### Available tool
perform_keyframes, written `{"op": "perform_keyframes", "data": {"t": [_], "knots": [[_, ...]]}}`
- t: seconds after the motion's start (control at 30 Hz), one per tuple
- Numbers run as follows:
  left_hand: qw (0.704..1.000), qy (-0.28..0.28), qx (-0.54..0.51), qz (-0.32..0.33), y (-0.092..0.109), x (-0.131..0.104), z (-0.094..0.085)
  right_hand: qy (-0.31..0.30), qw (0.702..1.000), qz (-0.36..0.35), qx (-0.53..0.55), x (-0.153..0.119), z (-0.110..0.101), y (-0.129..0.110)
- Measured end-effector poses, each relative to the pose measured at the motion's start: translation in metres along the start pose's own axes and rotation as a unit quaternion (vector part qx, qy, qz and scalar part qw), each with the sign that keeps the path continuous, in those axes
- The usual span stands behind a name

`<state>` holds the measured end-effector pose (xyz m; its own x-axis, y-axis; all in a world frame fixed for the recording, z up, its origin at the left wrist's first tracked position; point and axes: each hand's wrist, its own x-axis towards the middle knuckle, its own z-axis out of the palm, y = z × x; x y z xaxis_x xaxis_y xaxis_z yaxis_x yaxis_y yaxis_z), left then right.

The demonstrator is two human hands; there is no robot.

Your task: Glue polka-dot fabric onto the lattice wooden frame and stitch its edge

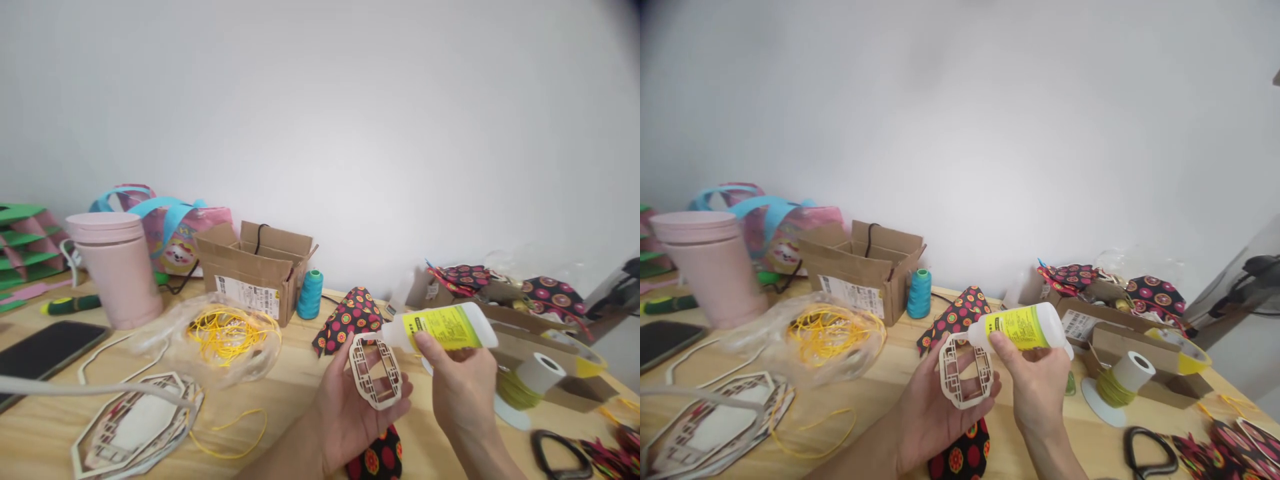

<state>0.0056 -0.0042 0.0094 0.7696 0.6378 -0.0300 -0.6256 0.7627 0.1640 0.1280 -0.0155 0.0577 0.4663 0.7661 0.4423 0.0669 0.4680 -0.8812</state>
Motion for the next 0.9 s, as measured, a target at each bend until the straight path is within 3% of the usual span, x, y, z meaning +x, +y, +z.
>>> {"op": "perform_keyframes", "data": {"t": [0.43,0.9], "knots": [[0.999,-0.009,0.018,-0.032,-0.005,0.001,-0.004,-0.014,1.0,0.004,0.0,-0.002,-0.007,0.0],[0.999,-0.017,0.032,-0.013,-0.006,0.004,-0.005,-0.003,0.994,-0.055,-0.093,-0.013,-0.002,-0.011]]}}
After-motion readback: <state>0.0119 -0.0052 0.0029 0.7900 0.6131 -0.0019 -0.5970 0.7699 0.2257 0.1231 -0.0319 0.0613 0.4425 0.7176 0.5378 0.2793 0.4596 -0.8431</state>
